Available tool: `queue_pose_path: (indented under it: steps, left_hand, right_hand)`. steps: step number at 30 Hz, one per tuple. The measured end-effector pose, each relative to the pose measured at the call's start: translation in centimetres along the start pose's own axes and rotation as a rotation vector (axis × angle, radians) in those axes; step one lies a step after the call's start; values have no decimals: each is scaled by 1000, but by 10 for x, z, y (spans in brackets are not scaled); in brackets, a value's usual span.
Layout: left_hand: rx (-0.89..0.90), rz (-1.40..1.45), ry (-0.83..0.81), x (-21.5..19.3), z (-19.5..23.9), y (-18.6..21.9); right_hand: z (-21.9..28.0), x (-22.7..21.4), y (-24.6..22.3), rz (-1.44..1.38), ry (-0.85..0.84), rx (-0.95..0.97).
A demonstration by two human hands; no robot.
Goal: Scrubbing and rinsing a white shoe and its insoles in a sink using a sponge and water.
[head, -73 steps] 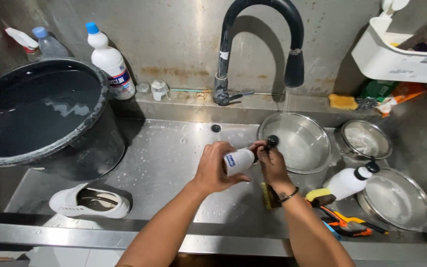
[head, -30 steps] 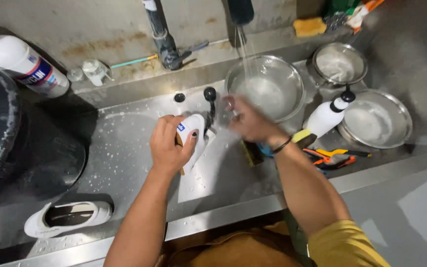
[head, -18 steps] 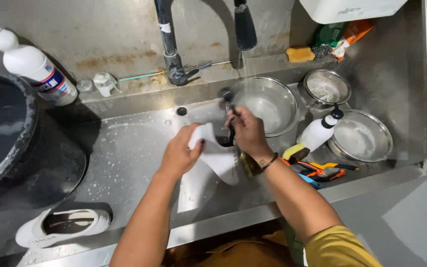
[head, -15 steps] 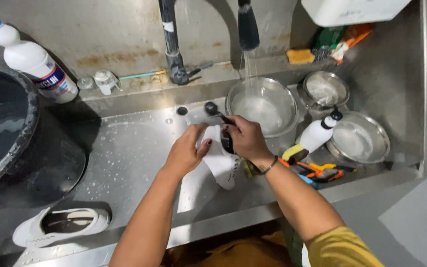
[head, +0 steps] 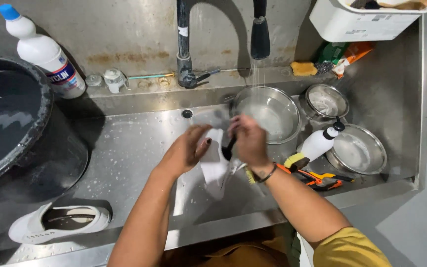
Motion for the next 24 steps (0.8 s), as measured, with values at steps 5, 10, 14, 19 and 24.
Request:
queue_pose_path:
  steps: [5,10,14,19,24]
  left_hand:
    - [77,96,28,-1,6,3]
    - [12,-68,205,-3,8,-41]
    - [-209,-375,516,-33,17,-62]
    - [-753,-277,411,-58,33,-121]
    - [-990,-2,272,-52,47,-164]
  right_hand:
    - [-57,-84,-39,-452,300,-57]
    - [-74,-145,-90,-250,217,-189]
    - [-102,-206,-122,-179,418,-361]
    - [-177,-206,-53,4,226,-416]
    - [-234,-151,30,473,-20,-523]
Point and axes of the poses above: each hand's wrist, its own z-axis away from the middle knuckle, its own x-axis out of the palm, y = z × x, the point moved 8 cm from there along -z, towards the middle knuckle, and after that the axes turned 13 degrees about -z, right-handed, at the moved point
